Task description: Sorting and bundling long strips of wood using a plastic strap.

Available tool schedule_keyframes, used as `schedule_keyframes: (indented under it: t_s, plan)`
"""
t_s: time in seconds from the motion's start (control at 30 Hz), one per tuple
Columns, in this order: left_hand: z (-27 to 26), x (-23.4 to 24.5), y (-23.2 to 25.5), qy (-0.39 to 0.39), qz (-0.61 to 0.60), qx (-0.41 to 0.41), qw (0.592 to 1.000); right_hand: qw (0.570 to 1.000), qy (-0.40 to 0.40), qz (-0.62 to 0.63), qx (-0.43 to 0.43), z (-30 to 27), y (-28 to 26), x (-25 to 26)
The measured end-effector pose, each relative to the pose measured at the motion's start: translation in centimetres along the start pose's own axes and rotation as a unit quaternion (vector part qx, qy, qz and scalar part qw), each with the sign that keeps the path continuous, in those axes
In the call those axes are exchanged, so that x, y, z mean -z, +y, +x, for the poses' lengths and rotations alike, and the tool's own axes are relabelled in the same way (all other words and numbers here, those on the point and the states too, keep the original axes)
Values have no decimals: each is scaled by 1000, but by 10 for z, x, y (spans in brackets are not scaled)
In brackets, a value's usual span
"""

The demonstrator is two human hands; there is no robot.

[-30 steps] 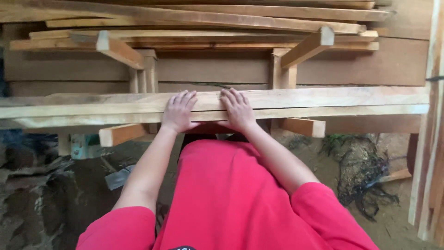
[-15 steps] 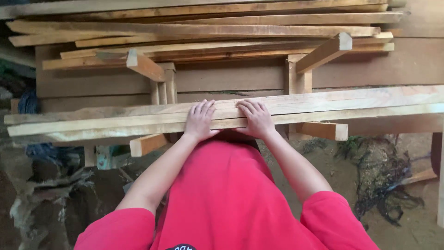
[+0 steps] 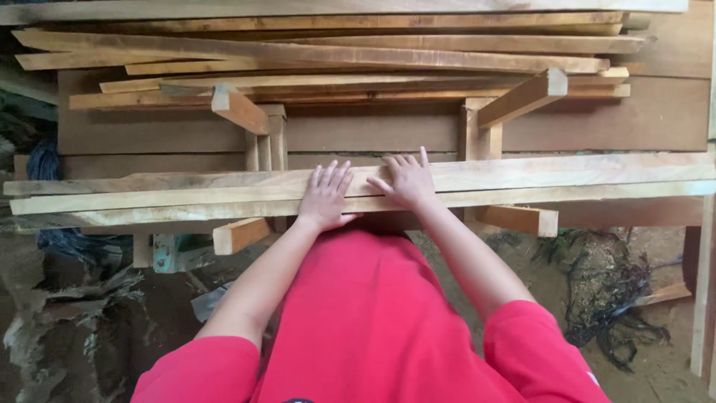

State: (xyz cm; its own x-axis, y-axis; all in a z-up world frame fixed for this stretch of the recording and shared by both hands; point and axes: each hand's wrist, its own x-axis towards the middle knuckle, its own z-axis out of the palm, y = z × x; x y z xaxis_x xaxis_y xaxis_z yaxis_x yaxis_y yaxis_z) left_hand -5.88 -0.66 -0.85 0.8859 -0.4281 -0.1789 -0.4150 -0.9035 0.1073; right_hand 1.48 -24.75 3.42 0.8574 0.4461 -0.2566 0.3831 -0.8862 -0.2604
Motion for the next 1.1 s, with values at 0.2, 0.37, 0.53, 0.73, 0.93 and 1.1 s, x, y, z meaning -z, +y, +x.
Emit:
schedule_keyframes:
  t_s: [0.2, 0.37, 0.53, 0.73, 0.93, 1.1]
  plan:
    - [-2, 2, 5, -18, -3, 11, 1000, 995, -85, 29, -44, 12, -1, 13]
    - [4, 10, 4, -31, -11, 11, 999, 991, -120, 14, -57, 14, -1, 28]
    - [14, 8, -1, -16, -60, 23, 998, 971, -208, 65, -102, 46, 10, 22]
    - [114, 3, -64, -68, -250, 208, 943, 988, -41, 100, -114, 127, 46, 29]
    - [234, 20, -178, 78, -240, 228, 941, 979, 158, 79, -107, 241, 122, 55]
    - [286, 106, -234, -24, -134, 222, 966, 985, 168, 29, -35, 293, 129, 98]
